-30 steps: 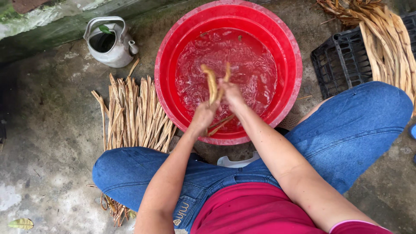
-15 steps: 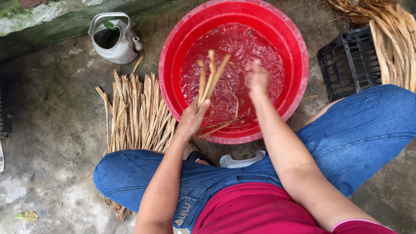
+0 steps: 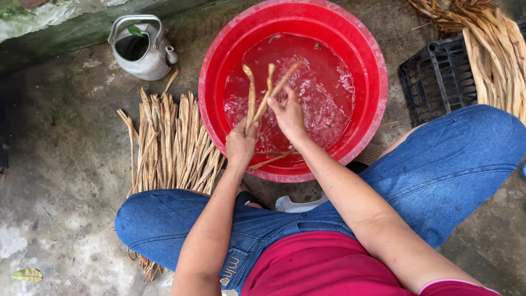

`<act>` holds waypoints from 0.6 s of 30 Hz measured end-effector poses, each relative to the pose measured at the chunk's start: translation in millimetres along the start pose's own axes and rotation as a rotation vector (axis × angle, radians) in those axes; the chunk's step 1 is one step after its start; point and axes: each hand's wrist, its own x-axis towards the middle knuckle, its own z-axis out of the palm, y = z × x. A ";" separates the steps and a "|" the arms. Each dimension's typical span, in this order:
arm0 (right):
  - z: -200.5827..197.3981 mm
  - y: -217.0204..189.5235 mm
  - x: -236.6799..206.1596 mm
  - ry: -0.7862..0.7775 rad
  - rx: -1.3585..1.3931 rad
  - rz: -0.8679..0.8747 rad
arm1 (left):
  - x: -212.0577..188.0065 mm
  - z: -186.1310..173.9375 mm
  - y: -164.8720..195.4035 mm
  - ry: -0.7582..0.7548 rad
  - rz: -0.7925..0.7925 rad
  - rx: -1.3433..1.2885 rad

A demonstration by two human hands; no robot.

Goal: The person sits cross-legged on a concrete floor and repeatedly picks up bundles of dried sticks from the ground. They submerge the sticks into a red basin filled with water, agitate them by hand, and then place the wet sticks into a black crate.

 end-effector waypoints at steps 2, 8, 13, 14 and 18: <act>3.5 0.8 0.3 0.032 0.053 -0.062 | 0.6 -1.2 1.1 0.018 -0.051 -0.054; 4.5 6.5 1.9 -0.288 0.337 0.093 | -6.8 5.2 10.4 -0.074 0.125 0.147; -11.6 21.4 10.5 -0.535 0.654 0.465 | -13.1 7.2 8.9 -0.093 0.093 0.022; -11.7 25.8 12.1 -0.539 0.690 0.476 | -12.7 7.0 7.3 -0.087 0.087 -0.010; 3.1 47.1 19.2 -0.438 0.747 0.433 | -8.8 9.6 2.9 -0.067 0.135 0.030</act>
